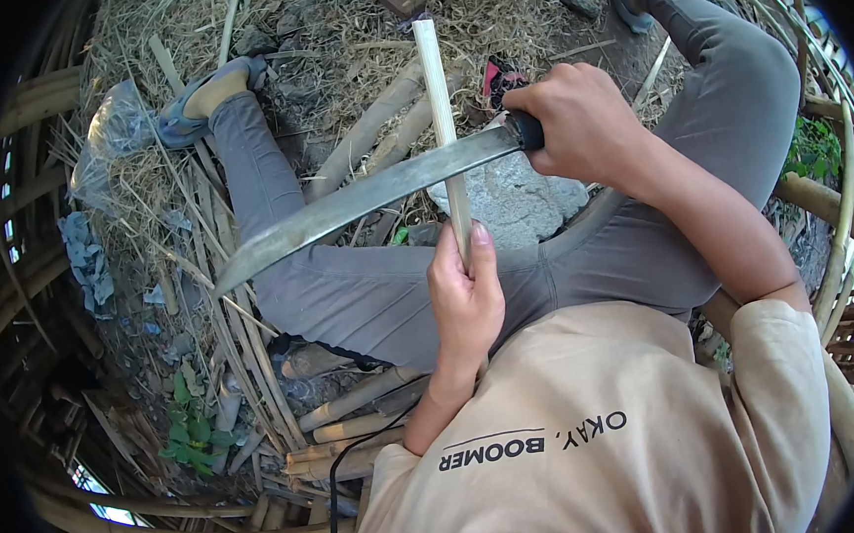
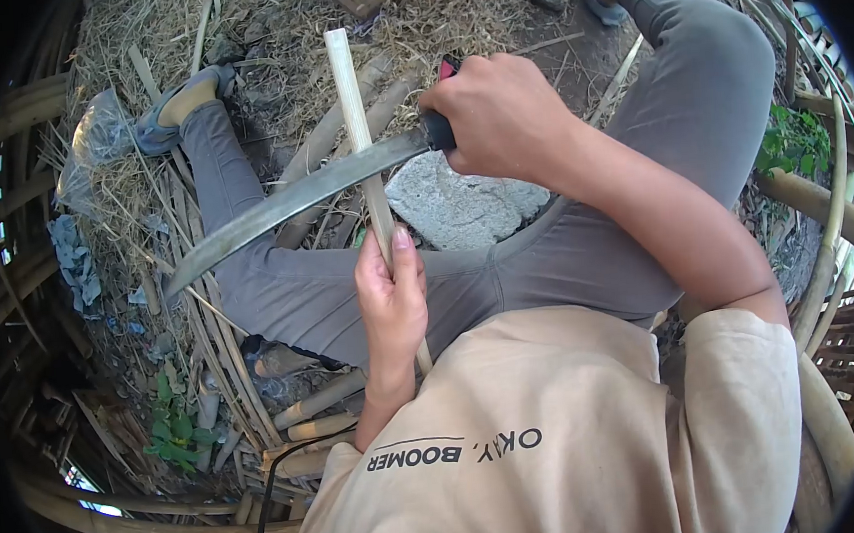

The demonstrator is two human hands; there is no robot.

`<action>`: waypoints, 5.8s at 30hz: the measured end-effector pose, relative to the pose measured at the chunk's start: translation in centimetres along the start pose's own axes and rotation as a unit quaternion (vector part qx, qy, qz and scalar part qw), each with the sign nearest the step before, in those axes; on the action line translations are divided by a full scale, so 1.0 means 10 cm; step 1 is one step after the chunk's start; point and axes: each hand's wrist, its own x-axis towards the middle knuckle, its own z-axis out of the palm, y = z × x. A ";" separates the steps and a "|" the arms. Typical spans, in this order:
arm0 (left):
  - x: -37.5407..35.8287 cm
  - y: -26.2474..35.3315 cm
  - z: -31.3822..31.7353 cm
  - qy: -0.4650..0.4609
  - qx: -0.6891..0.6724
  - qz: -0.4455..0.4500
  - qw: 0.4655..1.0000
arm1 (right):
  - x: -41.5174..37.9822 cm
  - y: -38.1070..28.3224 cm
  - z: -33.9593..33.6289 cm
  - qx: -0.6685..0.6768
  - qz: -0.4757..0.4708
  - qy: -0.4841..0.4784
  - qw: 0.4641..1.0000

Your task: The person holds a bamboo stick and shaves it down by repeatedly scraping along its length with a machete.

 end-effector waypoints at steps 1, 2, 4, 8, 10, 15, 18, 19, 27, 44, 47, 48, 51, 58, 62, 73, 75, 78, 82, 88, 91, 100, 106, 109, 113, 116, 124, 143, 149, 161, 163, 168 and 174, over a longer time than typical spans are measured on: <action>-0.02 0.03 0.03 0.013 0.016 0.010 1.000 | -0.01 0.02 -0.01 -0.004 -0.004 0.006 1.000; -0.01 0.05 0.03 0.024 0.040 0.029 0.999 | 0.00 0.02 -0.01 -0.004 -0.007 0.023 1.000; 0.04 0.03 0.03 0.028 0.058 0.059 0.996 | 0.06 0.04 -0.01 -0.004 -0.018 0.032 0.999; 0.04 0.09 0.01 0.001 -0.029 0.005 1.000 | 0.14 0.17 -0.02 -0.045 -0.016 0.081 0.996; 0.04 0.08 -0.01 -0.011 -0.029 0.002 1.000 | 0.14 0.20 -0.04 -0.053 -0.022 0.100 0.993; 0.01 0.05 0.00 -0.011 -0.004 0.006 1.000 | 0.19 0.31 -0.04 -0.086 -0.022 0.136 0.987; -0.30 -0.11 -0.04 -0.035 0.033 -0.020 0.999 | 0.32 0.66 -0.46 -0.134 0.144 0.223 0.955; -0.36 -0.11 -0.06 -0.040 0.021 -0.039 0.998 | 0.34 0.91 -0.56 -0.168 0.180 0.249 0.937; -0.06 -0.18 -0.24 -0.008 -0.077 -0.011 0.997 | 0.11 0.37 -0.11 -0.007 0.044 0.195 0.980; -0.24 -0.19 -0.19 0.064 0.087 0.033 0.994 | 0.18 0.68 -0.33 -0.091 0.148 0.192 0.966; -0.19 -0.32 -0.23 0.037 0.015 0.034 0.999 | 0.15 0.54 -0.26 0.028 0.126 0.162 0.978; -0.15 -0.32 -0.21 0.026 0.020 0.024 0.999 | 0.14 0.46 -0.23 0.049 0.115 0.155 0.980; -0.04 -0.30 -0.16 0.012 0.062 0.027 0.998 | 0.07 0.17 -0.13 0.074 0.056 0.115 0.989; -0.08 -0.18 0.01 0.041 0.157 0.072 0.984 | 0.05 -0.01 0.03 -0.023 0.010 0.009 1.000; -0.05 -0.14 0.02 0.034 0.162 0.068 0.984 | 0.07 0.11 0.06 -0.076 -0.002 0.054 0.996; -0.17 -0.36 -0.04 0.062 0.153 0.047 0.985 | 0.12 0.84 -0.38 -0.162 0.150 0.206 0.954; -0.10 -0.43 -0.05 0.064 0.149 0.051 0.985 | 0.03 0.73 -0.18 -0.086 0.152 0.182 0.968; -0.06 -0.44 0.00 0.062 0.160 0.066 0.983 | -0.01 0.33 -0.02 -0.014 0.079 0.102 0.992; -0.11 -0.32 0.09 0.053 0.206 0.075 0.974 | 0.03 0.20 0.12 -0.016 0.044 -0.003 0.999; -0.14 -0.35 0.13 0.030 0.193 0.070 0.978 | 0.00 0.28 0.16 -0.076 0.033 0.006 0.997; -0.16 -0.39 0.12 0.030 0.192 0.067 0.979 | 0.03 0.43 0.13 -0.122 0.067 0.046 0.989; -0.19 -0.52 0.01 0.065 0.179 0.073 0.979 | -0.16 0.84 -0.01 -0.069 0.172 0.151 0.971; -0.18 -0.49 0.08 -0.014 0.120 0.052 0.991 | -0.12 0.36 0.14 0.030 0.061 0.049 0.996; -0.21 -0.50 0.09 -0.057 0.054 0.029 0.996 | -0.10 0.31 0.16 0.007 0.060 -0.004 0.998; -0.19 -0.58 0.13 -0.091 0.015 -0.007 0.996 | -0.13 0.40 0.16 -0.036 0.078 -0.022 0.996; -0.14 -0.53 0.12 -0.103 0.027 -0.033 0.994 | -0.16 0.50 0.17 -0.061 0.073 -0.007 0.995; -0.35 -0.35 0.00 -0.104 -0.116 -0.072 0.985 | -0.01 0.43 -0.17 -0.088 0.061 0.116 0.987; -0.11 0.05 -0.14 -0.060 -0.121 -0.037 0.990 | 0.16 0.07 -0.14 0.035 0.041 0.051 0.997; -0.25 0.00 -0.11 -0.048 -0.078 -0.025 0.995 | 0.24 0.11 -0.17 -0.020 0.057 0.083 0.995; -0.55 -0.22 -0.26 -0.062 -0.060 0.036 0.996 | 0.37 0.55 -0.41 -0.093 0.109 0.245 0.959; -0.52 -0.29 -0.31 -0.055 -0.110 -0.021 0.992 | 0.38 0.60 -0.44 -0.033 0.105 0.240 0.964; -0.34 -0.31 -0.44 -0.108 -0.227 -0.054 0.966 | 0.23 0.23 -0.20 0.080 0.064 0.169 0.980; -0.24 -0.23 -0.38 -0.166 -0.266 -0.065 0.947 | 0.18 0.00 -0.15 0.041 0.016 0.059 0.997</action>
